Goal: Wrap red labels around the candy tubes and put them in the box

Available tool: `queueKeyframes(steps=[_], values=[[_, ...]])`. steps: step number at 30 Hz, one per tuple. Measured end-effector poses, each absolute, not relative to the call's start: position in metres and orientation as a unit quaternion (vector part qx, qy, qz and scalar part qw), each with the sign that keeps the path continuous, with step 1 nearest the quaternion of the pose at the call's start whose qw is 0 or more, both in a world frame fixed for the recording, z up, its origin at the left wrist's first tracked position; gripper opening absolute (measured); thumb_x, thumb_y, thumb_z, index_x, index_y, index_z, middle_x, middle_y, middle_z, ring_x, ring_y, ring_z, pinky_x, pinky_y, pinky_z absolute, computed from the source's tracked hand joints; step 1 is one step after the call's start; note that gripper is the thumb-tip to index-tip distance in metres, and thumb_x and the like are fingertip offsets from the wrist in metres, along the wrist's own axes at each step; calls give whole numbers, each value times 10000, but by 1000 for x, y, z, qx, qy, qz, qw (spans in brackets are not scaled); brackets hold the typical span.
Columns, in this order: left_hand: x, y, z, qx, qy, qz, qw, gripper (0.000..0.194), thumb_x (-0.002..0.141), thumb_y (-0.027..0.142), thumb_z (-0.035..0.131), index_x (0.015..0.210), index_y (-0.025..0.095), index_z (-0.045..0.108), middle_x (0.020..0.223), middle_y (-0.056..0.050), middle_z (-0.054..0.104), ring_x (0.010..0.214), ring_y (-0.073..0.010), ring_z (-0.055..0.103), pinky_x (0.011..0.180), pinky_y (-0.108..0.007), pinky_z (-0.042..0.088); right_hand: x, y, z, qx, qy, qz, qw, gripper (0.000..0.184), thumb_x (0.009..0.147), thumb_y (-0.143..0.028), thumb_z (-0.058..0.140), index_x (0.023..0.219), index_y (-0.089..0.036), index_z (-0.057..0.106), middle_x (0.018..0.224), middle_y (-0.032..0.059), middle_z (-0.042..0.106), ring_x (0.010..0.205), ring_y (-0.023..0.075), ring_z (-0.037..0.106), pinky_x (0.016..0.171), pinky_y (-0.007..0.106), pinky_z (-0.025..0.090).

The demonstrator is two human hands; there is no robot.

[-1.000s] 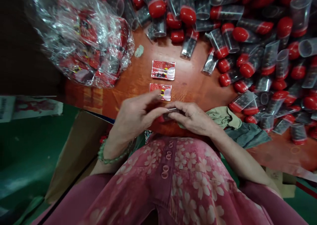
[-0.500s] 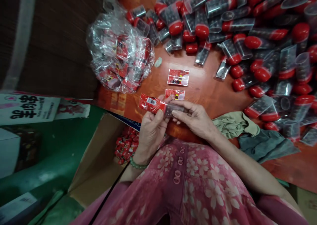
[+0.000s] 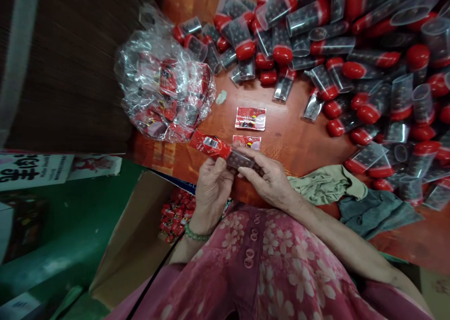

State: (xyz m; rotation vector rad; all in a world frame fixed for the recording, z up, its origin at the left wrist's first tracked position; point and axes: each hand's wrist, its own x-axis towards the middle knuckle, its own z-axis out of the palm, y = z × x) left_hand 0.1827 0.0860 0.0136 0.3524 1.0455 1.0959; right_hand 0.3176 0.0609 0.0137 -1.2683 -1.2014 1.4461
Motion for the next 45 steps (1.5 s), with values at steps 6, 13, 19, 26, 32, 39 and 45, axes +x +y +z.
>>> queueKeyframes(steps=[6, 13, 19, 26, 32, 39, 45], values=[[177, 95, 13, 187, 454, 504, 711, 383, 659, 503, 838, 854, 190, 736, 983, -74, 773, 1091, -235, 689, 996, -365, 518, 317, 65, 12, -498, -515, 570, 401, 406, 938, -346, 585, 1321, -210, 575, 1259, 93, 677, 980, 182, 711, 846, 320, 603], [185, 99, 5, 160, 479, 516, 692, 410, 616, 513, 855, 829, 180, 747, 885, -60, 781, 1008, -232, 719, 979, -369, 535, 316, 67, 7, -522, -577, 488, 395, 381, 948, -296, 566, 1319, -211, 565, 1281, 108, 672, 1099, 208, 681, 935, 363, 559], [184, 106, 4, 203, 468, 481, 713, 482, 655, 637, 777, 850, 197, 735, 999, -91, 775, 1034, -247, 707, 799, -324, 591, 315, 74, 3, -490, -433, 630, 418, 425, 895, -416, 645, 1254, -204, 563, 1015, 55, 721, 751, 139, 704, 719, 284, 575], [188, 108, 2, 220, 470, 466, 717, 517, 675, 662, 747, 852, 176, 733, 965, -104, 777, 847, -213, 719, 623, -266, 558, 305, 83, 0, -489, -326, 658, 470, 348, 844, -443, 692, 1071, -211, 564, 832, -3, 682, 704, 116, 676, 710, 261, 559], [185, 109, 6, 246, 469, 468, 708, 607, 667, 719, 714, 896, 156, 732, 959, -139, 769, 802, -228, 718, 584, -295, 556, 308, 93, 10, -446, -306, 715, 442, 390, 821, -476, 713, 1049, -203, 554, 755, -10, 679, 665, 123, 662, 694, 267, 551], [180, 121, 9, 235, 456, 530, 675, 422, 654, 571, 817, 872, 220, 731, 951, -61, 777, 921, -230, 730, 726, -304, 592, 309, 90, 6, -480, -429, 633, 430, 299, 901, -420, 645, 1104, -211, 577, 902, 26, 702, 773, 140, 689, 734, 272, 546], [180, 120, 4, 266, 443, 484, 706, 471, 667, 587, 797, 871, 171, 716, 906, -97, 774, 837, -244, 730, 658, -319, 588, 310, 86, 2, -487, -423, 610, 460, 201, 905, -374, 653, 1040, -233, 603, 858, 6, 688, 718, 128, 669, 680, 248, 543]])
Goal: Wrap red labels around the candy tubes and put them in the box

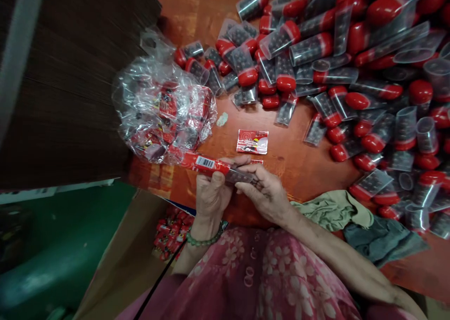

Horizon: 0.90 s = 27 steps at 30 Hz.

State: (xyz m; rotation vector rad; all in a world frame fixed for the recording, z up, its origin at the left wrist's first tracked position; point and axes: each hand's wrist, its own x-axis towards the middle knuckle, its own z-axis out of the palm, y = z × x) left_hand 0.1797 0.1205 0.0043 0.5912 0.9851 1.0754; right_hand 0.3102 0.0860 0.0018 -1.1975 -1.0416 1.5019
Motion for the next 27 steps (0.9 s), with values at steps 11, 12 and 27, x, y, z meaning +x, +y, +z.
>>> queueKeyframes(steps=[11, 12, 27], values=[[172, 117, 3, 318, 412, 421, 743, 346, 800, 457, 730, 980, 163, 754, 1088, -127, 755, 767, -192, 728, 563, -236, 544, 304, 101, 13, -397, -255, 717, 512, 243, 794, -314, 788, 915, -237, 593, 855, -30, 710, 709, 98, 688, 682, 224, 588], [173, 117, 4, 311, 404, 420, 751, 327, 809, 436, 728, 985, 162, 755, 1110, -130, 750, 824, -211, 737, 612, -251, 568, 304, 101, 14, -402, -255, 717, 510, 253, 780, -324, 799, 898, -234, 594, 842, -30, 711, 699, 101, 686, 673, 226, 589], [188, 101, 18, 224, 368, 510, 745, 315, 769, 506, 746, 903, 234, 662, 829, -41, 746, 1013, -259, 711, 904, -406, 566, 302, 92, 7, -477, -332, 663, 472, 303, 600, -356, 901, 747, -222, 673, 697, -23, 667, 635, 141, 598, 636, 275, 532]])
